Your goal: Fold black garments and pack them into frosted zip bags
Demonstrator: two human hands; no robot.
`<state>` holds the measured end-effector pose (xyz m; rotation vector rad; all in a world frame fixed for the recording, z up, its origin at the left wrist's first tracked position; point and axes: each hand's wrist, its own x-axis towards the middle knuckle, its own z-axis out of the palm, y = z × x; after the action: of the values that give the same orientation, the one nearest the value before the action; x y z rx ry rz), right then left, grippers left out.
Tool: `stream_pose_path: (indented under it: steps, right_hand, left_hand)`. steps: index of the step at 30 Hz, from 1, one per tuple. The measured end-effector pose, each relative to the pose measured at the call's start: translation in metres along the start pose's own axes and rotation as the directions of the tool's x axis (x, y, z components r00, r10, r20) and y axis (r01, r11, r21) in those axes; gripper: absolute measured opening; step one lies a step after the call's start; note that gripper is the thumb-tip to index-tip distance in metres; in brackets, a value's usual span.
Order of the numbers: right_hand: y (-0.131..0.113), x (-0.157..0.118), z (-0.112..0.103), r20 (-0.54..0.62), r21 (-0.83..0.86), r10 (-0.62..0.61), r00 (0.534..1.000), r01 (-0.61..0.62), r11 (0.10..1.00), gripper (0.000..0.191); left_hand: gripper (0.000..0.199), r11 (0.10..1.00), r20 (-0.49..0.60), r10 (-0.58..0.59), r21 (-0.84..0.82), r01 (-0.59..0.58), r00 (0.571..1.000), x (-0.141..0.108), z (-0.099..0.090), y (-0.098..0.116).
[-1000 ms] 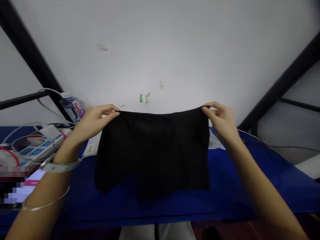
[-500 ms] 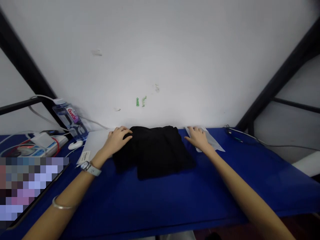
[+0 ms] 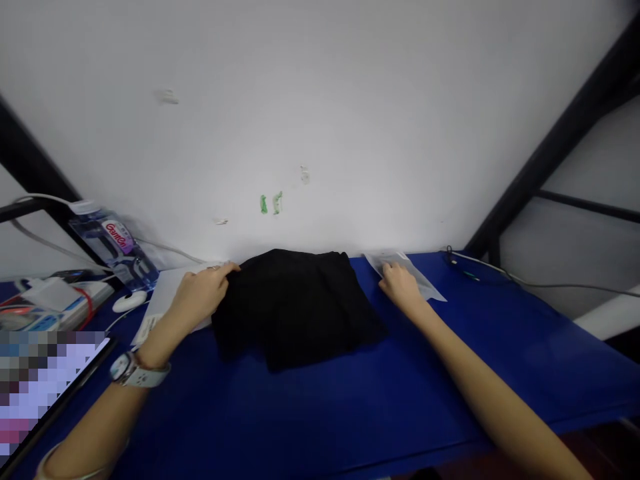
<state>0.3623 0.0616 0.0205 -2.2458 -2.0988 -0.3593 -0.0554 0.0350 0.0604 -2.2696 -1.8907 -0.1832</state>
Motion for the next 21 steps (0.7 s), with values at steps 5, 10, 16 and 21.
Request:
stream_pose_path:
  steps: [5,10,16,21]
  right_hand:
    - [0.002,0.001,-0.006,-0.004,0.018,-0.011,1.000,0.011,1.000,0.018]
    - [-0.008,-0.003,-0.019,-0.321,0.205,0.075,0.944,-0.008,0.979,0.017]
    - [-0.071,-0.031,-0.018,-0.648,0.115,-0.503,0.572,0.726,0.678,0.017]
    - [-0.098,-0.054,-0.021,-0.375,-0.030,-0.789,0.486,0.844,0.535,0.038]
  left_hand:
    - [0.047,0.997,0.043,-0.023,0.080,0.020,0.999,-0.010,0.012,-0.006]
    - [0.041,0.993,-0.210,0.118,-0.002,-0.121,0.971,-0.014,0.028,0.019]
    - [0.054,0.971,-0.493,0.176,-0.054,-0.231,0.852,-0.020,0.022,0.048]
    - [0.045,0.943,-0.432,0.315,0.044,-0.329,0.845,-0.025,0.028,0.053]
